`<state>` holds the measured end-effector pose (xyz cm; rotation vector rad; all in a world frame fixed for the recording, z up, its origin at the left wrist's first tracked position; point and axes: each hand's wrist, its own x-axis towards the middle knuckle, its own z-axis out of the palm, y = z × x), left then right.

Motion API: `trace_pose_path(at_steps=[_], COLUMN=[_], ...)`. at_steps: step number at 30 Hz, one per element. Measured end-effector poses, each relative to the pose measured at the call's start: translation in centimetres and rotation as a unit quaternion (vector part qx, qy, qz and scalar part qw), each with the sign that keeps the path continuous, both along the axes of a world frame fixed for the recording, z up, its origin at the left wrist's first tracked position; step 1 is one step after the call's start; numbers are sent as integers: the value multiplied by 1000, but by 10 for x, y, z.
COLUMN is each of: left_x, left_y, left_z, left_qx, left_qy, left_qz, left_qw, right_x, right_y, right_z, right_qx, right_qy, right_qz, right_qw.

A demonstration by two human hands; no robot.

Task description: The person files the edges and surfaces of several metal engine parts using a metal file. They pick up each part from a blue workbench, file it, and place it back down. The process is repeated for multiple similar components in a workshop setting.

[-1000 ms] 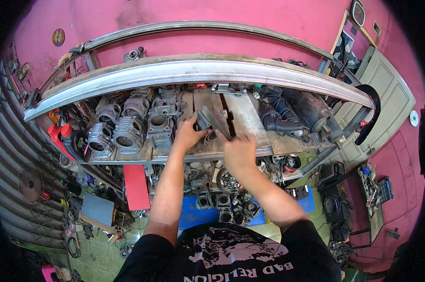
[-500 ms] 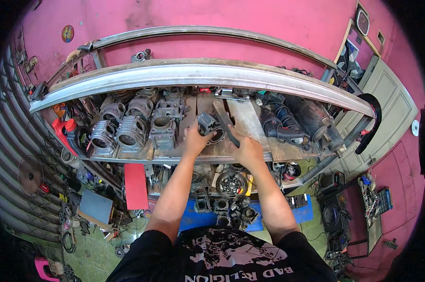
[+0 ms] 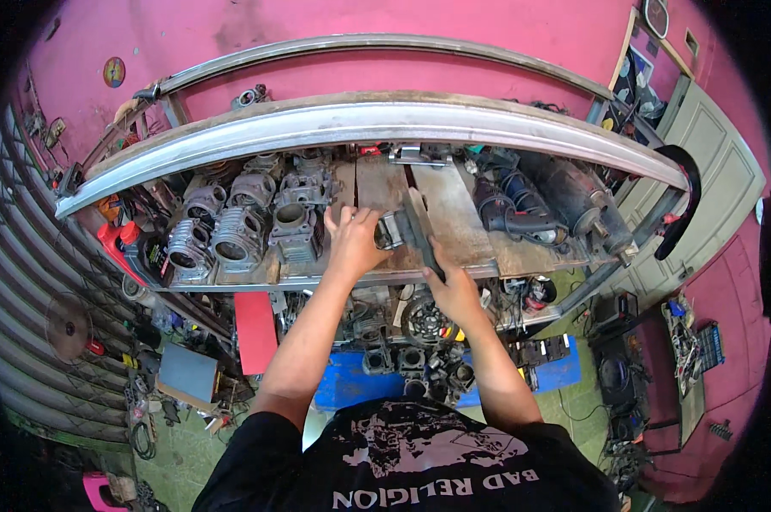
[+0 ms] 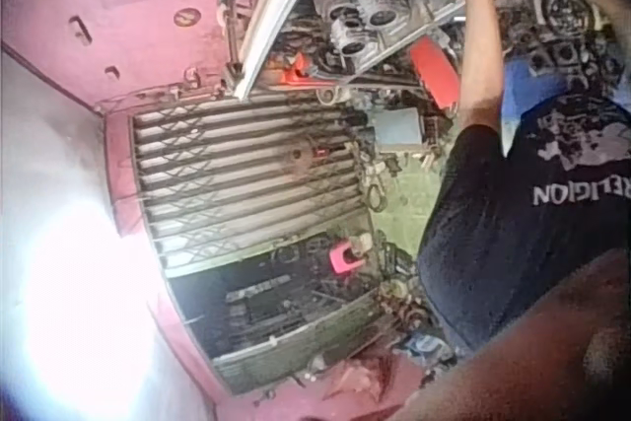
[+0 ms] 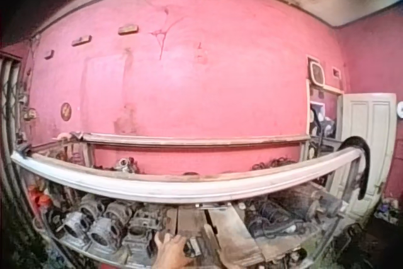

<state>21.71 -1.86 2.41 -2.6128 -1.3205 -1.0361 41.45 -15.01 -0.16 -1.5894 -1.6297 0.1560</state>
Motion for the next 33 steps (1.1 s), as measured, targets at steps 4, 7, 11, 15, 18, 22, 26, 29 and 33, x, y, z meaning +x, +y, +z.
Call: trace_pose_path(at_steps=[4, 7, 11, 15, 18, 22, 26, 29, 33], left_x=[0, 3, -3, 1, -3, -14, -33, -42, -43], left_y=[-10, -10, -12, -21, -20, -28, -20, -15, -13], left_z=[-3, -4, -7, -9, -11, -15, -42, -50, -43], left_qx=[6, 4, -20, -53, -38, -29, -20, -9, -31], left_qy=[15, 7, -10, 4, 20, -30, -159, -157, -138], left_qz=[-12, 12, 16, 44, 54, 84, 87, 86, 73], left_qw=[1000, 1000, 1000, 998, 998, 996, 983, 984, 987], right_x=[-15, -8, -15, -19, -19, -19, -24, -29, -22], right_y=[35, 41, -14, -35, -10, 7, -10, -20, 24], right_z=[1, -28, -62, -63, -31, -21, -25, -32, -2], right_qx=[-37, 73, 40, 57, 135, 26, 86, 89, 67], right_qy=[47, -22, -24, -61, -126, -125, -162, -200, -217], right_qz=[13, 24, 52, 37, 25, 22, 44, 48, 60], right_qw=[998, 997, 998, 996, 983, 992, 982, 975, 972])
